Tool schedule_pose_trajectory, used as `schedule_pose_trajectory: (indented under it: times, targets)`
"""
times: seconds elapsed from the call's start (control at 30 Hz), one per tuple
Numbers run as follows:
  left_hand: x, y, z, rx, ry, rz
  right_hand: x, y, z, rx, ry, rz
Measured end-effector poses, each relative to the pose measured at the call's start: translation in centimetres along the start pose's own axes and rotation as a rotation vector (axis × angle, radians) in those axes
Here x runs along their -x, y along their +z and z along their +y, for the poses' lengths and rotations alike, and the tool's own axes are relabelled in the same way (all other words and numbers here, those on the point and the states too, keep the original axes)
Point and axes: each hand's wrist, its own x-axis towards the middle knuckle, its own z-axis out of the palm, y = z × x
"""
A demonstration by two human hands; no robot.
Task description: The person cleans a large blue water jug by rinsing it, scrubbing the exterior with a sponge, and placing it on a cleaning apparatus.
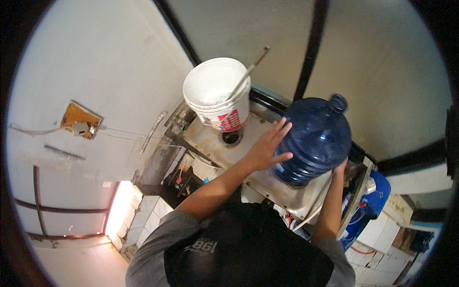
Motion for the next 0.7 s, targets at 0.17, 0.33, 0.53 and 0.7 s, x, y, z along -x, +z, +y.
schedule_pose_trajectory:
  times: [0.17,0.33,0.53,0.7]
  targets:
    - [7.3,0.8,-8.6,0.262,-0.171,-0.287,17.0,7.9,-2.9,-0.177,-0.089,0.248]
    - [10.6,-8.7,-17.1,0.441,-0.335,-0.038,23.4,0.9,5.5,0.177,-0.167,0.3]
    - [8.1,-20.6,-28.4,0.423,-0.345,0.484,27.2,15.4,5.4,0.417,-0.016,0.872]
    - [2.3,-24.8,-32.8,0.272,-0.173,0.497,30.9,31.5,9.1,0.479,-0.171,0.595]
